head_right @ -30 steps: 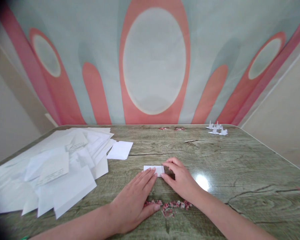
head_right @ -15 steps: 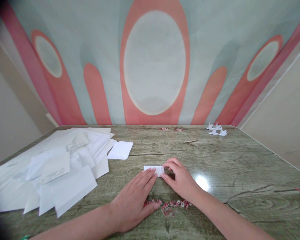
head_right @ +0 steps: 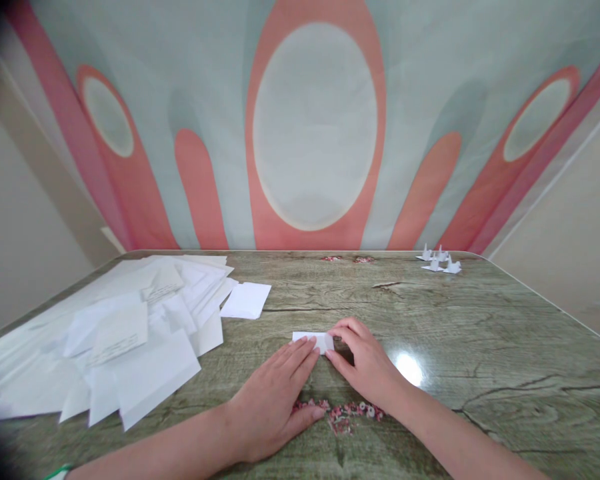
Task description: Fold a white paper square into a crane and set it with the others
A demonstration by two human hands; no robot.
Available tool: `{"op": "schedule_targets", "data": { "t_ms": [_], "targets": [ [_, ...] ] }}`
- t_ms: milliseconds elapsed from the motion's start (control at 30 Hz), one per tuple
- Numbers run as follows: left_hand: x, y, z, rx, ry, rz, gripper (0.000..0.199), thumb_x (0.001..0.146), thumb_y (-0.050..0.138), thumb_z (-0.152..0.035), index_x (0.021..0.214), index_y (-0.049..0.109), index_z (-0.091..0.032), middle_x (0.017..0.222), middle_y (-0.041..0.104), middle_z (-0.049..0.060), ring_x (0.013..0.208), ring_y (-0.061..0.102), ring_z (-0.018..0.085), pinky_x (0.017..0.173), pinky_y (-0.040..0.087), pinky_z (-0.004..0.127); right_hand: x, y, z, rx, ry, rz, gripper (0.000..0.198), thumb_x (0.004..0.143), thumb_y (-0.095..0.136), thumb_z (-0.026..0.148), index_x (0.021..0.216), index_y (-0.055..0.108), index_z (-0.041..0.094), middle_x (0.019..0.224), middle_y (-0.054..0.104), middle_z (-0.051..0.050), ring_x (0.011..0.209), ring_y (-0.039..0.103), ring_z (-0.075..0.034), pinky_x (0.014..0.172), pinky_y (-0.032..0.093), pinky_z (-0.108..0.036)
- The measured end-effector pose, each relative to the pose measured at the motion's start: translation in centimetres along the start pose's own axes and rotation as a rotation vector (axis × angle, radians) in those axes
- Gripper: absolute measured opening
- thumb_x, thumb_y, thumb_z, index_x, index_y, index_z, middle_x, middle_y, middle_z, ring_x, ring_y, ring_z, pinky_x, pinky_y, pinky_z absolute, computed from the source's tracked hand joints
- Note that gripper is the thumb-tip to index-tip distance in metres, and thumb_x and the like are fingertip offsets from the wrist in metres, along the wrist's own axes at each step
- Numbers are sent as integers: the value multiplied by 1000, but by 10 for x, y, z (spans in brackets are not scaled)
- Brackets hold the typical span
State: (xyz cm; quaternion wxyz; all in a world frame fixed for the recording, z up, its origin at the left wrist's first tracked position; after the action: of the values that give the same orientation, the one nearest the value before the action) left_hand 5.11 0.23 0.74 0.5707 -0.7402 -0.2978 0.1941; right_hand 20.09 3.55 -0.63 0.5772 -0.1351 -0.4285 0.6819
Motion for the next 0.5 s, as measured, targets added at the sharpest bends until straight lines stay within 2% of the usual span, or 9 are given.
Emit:
{"op": "schedule_targets", "data": {
  "t_ms": [500],
  "targets": [
    [0,-2,-1,2,-9,8,64,88,26,-57,137,27,-15,145,26,9,134,19,22,109,19,34,-1,-1,-3,6,18,-8,22,79,55,24,101,55,20,103,53,-7,88,54,-18,80,47,-34]
  ]
}}
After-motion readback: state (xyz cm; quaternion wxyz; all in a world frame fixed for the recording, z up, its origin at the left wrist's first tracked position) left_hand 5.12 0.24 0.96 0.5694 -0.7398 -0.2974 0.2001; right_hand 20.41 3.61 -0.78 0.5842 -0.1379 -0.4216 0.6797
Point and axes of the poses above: each hand's wrist, its own x-axis towards the middle knuckle, its own y-axis out of the palm, z = x × y, the point moved 6 cm from there along x, towards the middle knuckle
